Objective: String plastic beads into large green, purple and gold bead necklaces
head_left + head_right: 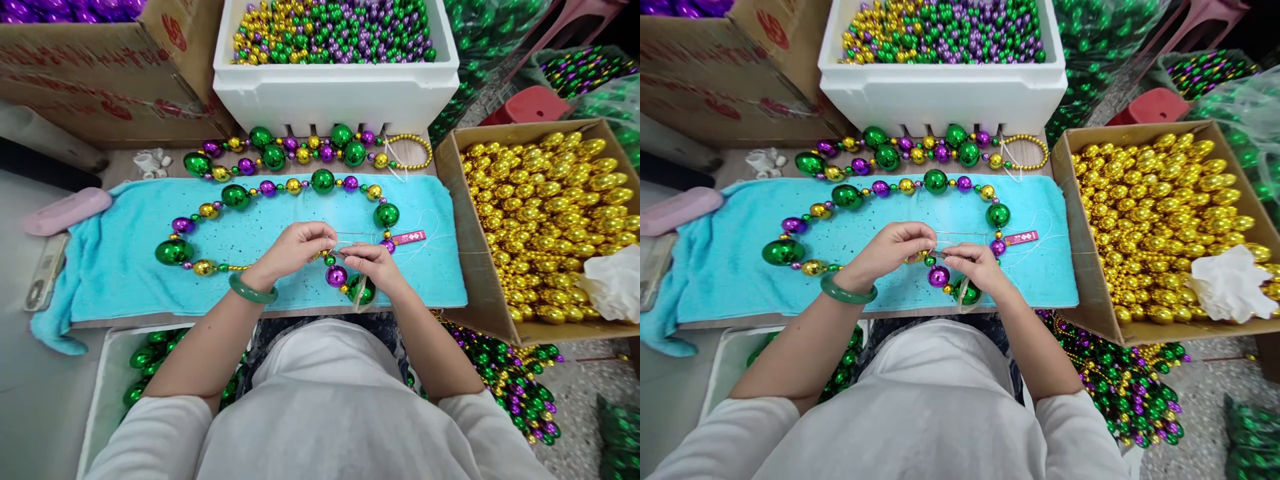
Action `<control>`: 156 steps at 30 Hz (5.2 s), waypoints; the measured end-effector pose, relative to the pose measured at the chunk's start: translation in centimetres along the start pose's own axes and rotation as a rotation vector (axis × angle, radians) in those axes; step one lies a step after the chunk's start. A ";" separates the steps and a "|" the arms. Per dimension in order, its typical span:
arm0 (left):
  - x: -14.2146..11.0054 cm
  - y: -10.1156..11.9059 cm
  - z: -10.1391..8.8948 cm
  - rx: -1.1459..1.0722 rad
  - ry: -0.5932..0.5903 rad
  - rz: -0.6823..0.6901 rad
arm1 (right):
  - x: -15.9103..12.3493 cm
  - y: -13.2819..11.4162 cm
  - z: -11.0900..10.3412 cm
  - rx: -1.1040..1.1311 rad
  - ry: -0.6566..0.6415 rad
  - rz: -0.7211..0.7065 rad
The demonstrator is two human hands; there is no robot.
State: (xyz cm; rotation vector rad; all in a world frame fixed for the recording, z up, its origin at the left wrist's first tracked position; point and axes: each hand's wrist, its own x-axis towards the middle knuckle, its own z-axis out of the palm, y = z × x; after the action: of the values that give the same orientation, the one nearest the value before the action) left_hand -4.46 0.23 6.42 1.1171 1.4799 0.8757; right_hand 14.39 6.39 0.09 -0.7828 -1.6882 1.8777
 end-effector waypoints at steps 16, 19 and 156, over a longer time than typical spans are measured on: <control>-0.1 -0.1 0.0 0.015 -0.002 0.041 | 0.5 0.2 0.6 -0.040 0.008 -0.031; 0.0 -0.3 0.1 -0.010 -0.006 0.035 | 0.3 0.2 0.6 -0.052 -0.010 -0.022; 0.9 -4.4 -0.6 -0.559 0.217 0.120 | 7.5 -2.6 -0.1 -0.348 -0.233 -0.173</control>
State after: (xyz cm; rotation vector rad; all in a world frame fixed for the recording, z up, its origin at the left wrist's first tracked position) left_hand -5.95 -0.18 2.17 0.7115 1.2284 1.4251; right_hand 9.08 11.98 2.02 -0.5367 -2.1922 1.6291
